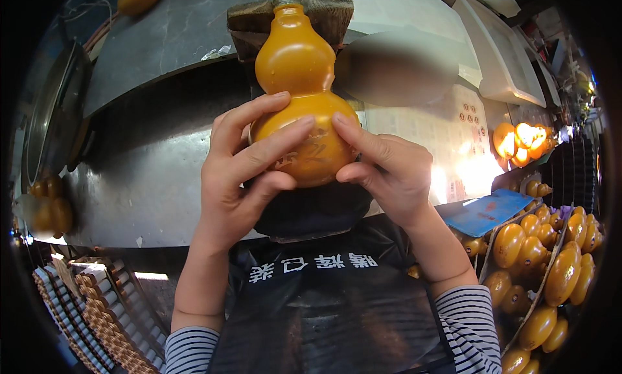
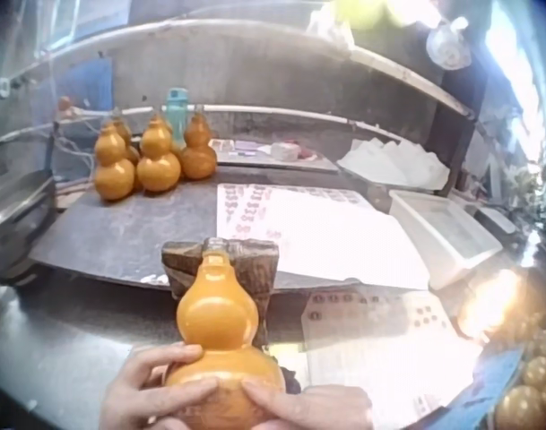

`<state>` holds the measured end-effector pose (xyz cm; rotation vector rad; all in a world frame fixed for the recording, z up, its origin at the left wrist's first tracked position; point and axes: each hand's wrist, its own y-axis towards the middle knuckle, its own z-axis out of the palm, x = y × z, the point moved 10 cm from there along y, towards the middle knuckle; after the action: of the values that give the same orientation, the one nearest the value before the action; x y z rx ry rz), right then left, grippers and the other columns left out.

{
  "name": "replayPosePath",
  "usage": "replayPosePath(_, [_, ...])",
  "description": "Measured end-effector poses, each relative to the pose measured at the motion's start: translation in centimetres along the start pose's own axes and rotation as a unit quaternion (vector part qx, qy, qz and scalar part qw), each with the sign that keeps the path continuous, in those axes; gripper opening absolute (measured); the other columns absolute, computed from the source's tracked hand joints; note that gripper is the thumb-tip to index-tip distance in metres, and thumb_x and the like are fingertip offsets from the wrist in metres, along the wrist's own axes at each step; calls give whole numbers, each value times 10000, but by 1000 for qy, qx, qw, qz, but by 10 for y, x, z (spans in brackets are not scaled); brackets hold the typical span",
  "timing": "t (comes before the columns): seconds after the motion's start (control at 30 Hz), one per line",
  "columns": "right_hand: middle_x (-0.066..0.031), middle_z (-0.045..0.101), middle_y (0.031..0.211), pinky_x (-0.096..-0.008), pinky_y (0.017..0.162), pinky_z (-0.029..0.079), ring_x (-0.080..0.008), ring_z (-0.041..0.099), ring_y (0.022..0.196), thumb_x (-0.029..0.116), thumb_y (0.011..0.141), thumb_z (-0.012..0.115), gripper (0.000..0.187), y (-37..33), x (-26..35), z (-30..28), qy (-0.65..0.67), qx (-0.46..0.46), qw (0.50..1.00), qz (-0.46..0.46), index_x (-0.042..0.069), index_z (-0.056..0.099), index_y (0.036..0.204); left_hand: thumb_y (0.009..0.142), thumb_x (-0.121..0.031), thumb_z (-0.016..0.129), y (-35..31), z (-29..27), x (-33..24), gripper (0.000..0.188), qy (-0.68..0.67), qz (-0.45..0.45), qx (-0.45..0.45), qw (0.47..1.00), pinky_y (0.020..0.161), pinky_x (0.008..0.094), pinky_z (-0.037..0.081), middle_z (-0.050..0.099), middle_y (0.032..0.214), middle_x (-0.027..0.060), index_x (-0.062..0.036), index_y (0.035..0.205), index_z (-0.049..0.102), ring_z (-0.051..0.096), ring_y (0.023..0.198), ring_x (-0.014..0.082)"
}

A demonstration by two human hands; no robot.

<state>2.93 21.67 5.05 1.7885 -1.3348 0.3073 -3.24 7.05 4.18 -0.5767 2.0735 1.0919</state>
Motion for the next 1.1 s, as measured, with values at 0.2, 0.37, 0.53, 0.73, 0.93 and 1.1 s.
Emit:
replayPosePath(0.2, [-66, 594, 667, -253, 558, 449, -126, 557, 583, 298, 730, 740, 555, 4, 6, 1, -23, -2, 999, -35, 52, 629, 1215, 770, -353, 719, -2, 0, -2, 473, -23, -3, -14, 1000, 978, 370, 415, 526, 1300, 123, -109, 1173, 674, 496, 1182, 281])
replayPosePath(0.37, [-67, 670, 795, -254, 534, 453, -117, 553, 547, 220, 808, 708, 444, -1, -14, -1, 116, -18, 990, 80, 57, 628, 1214, 716, -311, 778, -4, 0, 3, 523, -17, -3, -19, 1000, 978, 374, 417, 530, 1297, 126, -104, 1182, 664, 494, 1176, 276])
replayPosePath(0.53, [-41, 623, 807, -214, 656, 472, -84, 595, 756, 156, 961, 534, 262, -35, -123, -21, 485, -137, 801, 324, -29, 588, 1138, 656, -374, 807, -2, 6, -9, 674, 3, -48, -55, 997, 989, 379, 409, 493, 1296, 116, -94, 1236, 611, 483, 1182, 274])
replayPosePath(0.73, [-37, 613, 873, -237, 707, 458, -131, 597, 842, 122, 895, 609, 232, -30, -48, -49, 195, -223, 918, 263, 18, 594, 1102, 724, -472, 744, -5, 6, 2, 704, -63, -26, -31, 997, 1008, 381, 390, 455, 1300, 123, -74, 1276, 568, 449, 1209, 267])
replayPosePath(0.93, [29, 660, 891, -281, 681, 400, -118, 575, 807, 105, 654, 689, 220, -9, 92, 0, -165, -18, 962, -215, 130, 718, 871, 912, -328, 580, -2, 4, 1, 440, -113, -45, -39, 992, 1008, 369, 368, 470, 1274, 136, -57, 1259, 579, 457, 1185, 274])
replayPosePath(1.1, [21, 672, 970, -289, 693, 404, -128, 580, 863, 103, 686, 684, 208, -27, 76, -5, -113, -10, 967, -227, 127, 710, 891, 848, -194, 663, 0, 4, 0, 403, -55, -43, -43, 997, 992, 365, 384, 492, 1257, 131, -75, 1227, 601, 473, 1160, 283])
